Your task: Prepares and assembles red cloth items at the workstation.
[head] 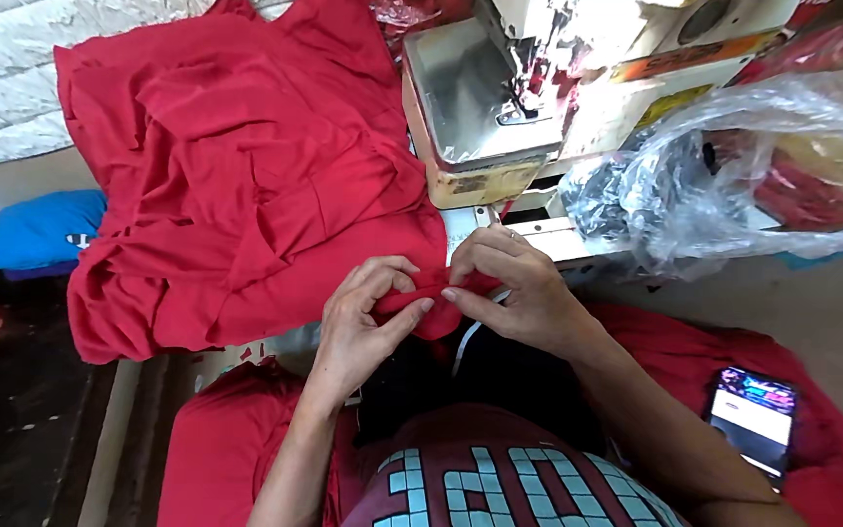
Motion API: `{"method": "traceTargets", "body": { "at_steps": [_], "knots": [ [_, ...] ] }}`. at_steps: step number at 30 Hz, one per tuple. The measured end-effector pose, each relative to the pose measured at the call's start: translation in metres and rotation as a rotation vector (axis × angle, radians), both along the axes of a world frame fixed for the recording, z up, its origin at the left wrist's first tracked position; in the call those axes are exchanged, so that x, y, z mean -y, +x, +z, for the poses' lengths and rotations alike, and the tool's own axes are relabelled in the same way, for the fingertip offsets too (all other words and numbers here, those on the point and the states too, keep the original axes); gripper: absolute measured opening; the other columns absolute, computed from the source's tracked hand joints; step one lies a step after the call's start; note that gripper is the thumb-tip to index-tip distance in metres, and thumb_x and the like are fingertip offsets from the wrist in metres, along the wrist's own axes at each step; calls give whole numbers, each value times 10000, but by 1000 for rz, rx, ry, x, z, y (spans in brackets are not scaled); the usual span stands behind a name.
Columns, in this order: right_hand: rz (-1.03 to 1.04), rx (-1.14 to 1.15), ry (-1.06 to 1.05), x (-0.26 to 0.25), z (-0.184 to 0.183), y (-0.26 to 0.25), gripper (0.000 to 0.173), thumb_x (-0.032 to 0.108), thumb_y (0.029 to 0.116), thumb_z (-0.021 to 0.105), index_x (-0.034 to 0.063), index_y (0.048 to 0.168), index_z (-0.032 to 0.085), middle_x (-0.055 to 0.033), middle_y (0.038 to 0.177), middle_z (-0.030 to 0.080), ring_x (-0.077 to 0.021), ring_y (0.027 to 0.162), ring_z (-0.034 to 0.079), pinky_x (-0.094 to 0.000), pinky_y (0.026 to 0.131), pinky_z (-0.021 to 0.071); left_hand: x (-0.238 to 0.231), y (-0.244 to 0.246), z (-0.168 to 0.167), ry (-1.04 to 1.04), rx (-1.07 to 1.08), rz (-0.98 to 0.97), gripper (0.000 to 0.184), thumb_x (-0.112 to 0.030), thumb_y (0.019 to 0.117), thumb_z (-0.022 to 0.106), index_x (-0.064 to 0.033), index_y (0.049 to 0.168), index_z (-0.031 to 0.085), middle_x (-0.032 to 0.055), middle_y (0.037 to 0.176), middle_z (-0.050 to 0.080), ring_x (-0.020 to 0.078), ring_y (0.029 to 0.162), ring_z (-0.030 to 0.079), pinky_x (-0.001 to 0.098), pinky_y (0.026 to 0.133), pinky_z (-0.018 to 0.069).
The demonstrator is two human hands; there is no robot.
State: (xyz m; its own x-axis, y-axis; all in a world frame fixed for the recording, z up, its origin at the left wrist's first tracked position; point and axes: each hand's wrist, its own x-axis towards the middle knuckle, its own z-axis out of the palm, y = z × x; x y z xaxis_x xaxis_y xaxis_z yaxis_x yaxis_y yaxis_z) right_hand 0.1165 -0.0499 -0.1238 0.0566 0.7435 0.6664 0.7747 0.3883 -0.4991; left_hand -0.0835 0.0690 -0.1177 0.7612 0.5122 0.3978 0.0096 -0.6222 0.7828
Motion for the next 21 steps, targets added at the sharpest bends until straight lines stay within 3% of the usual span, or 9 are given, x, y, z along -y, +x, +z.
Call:
{"method": "traceTargets", "body": {
  "at_steps": [10,13,16,17,19,21],
  "knots": [
    [-44,-74,60,-5,-2,-12,89,123,870,706,75,836,639,-31,845,639,-101,838,615,-246,770,509,6,3,-6,-67,192,108,45,-105,898,754,-80,871,728,11,1003,715,105,949,685,255,796,589],
    [-79,-58,16,-6,1,-13,123,133,899,711,44,980,684,-41,900,672,-79,830,631,-211,775,534,6,3,-9,-12,156,189,132,-119,915,750,-90,1019,674,-30,836,645,42,694,589,187,603,500],
    [-87,11,-67,-8,2,-9,203,215,951,697,67,1079,750,-47,960,720,-116,865,669,-262,789,555,3,0,-6,105,19,202,336,-149,968,696,-62,1289,643,-5,905,671,58,746,615,219,668,532],
    [-84,35,-82,-10,2,-7,187,233,960,689,87,1045,770,-33,922,714,-118,846,666,-267,767,550,2,-2,-5,151,-33,202,329,-164,982,680,-57,1292,660,9,928,679,69,784,630,236,709,543],
    [-72,73,-97,-13,2,-5,174,237,974,665,105,959,777,-14,825,672,-113,768,636,-263,698,527,1,-3,-4,207,-102,210,169,-206,984,678,-88,1078,754,-6,887,651,56,789,614,215,706,521],
    [-46,115,-102,-16,5,-3,185,237,990,641,104,929,754,-11,807,667,-111,729,639,-270,648,528,-3,-9,0,186,-171,186,180,-267,989,670,-113,926,738,-30,838,623,37,767,599,207,677,500]
  ]
}}
